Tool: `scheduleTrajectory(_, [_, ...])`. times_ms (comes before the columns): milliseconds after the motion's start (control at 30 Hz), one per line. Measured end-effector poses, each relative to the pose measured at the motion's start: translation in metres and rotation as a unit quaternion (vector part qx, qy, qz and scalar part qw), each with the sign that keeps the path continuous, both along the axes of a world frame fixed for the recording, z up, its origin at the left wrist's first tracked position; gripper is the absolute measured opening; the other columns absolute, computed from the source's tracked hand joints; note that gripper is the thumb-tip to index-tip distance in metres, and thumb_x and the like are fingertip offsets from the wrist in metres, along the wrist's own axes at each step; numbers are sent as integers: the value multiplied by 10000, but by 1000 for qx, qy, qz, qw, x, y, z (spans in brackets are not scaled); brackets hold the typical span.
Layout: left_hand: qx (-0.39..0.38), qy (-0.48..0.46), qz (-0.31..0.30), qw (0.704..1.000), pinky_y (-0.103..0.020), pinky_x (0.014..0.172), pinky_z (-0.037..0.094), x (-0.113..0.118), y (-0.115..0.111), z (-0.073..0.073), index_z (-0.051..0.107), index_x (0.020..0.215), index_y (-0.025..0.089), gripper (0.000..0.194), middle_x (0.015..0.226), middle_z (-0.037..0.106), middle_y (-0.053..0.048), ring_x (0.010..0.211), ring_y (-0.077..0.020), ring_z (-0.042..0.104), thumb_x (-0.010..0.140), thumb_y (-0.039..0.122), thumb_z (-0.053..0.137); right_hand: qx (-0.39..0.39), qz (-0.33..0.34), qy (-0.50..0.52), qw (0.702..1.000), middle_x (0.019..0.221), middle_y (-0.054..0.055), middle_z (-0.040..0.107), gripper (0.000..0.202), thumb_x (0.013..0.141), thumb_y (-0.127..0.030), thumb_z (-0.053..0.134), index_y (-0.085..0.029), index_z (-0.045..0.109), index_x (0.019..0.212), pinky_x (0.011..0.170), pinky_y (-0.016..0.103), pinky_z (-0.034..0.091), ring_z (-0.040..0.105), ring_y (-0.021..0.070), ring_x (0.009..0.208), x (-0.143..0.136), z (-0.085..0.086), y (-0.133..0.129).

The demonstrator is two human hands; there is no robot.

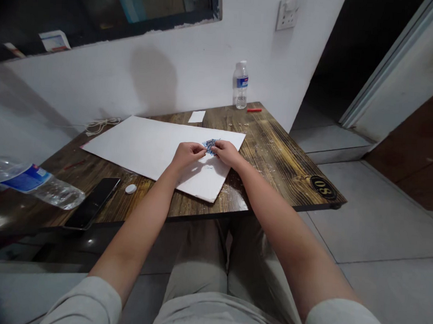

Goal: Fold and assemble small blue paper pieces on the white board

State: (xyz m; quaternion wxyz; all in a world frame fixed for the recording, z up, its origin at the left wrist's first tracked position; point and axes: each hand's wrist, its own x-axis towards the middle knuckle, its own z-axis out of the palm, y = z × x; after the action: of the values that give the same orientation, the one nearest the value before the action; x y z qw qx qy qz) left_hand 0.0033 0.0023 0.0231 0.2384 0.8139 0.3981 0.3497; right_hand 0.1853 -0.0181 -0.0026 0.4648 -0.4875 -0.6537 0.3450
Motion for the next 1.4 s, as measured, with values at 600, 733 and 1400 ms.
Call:
scheduleTrajectory(600, [4,6,-23,1000,-278,689,507,-2,-1,2,760,840,161,136,794,745,-64,713,-156,668,764,239,678,-12,-2,0,1000,571,-26,485,181,798,-318,536,-181,537,679,589,270,329,416,119,550,0,4,-2])
scheduleTrajectory(733, [9,9,-20,1000,-278,707,507,-2,-1,2,764,843,161,137,802,746,-64,732,-160,671,764,223,671,-8,-2,-1,1000,562,-28,482,194,795,-332,542,-183,529,672,580,267,328,406,117,543,0,2,-2])
scheduleTrajectory(1400, [95,53,-10,994,-260,645,464,-2,1,0,737,776,169,103,740,729,-35,676,-144,643,770,192,637,-8,-6,10,1000,566,-33,487,198,804,-327,540,-177,528,675,575,255,312,422,114,552,-1,-3,2])
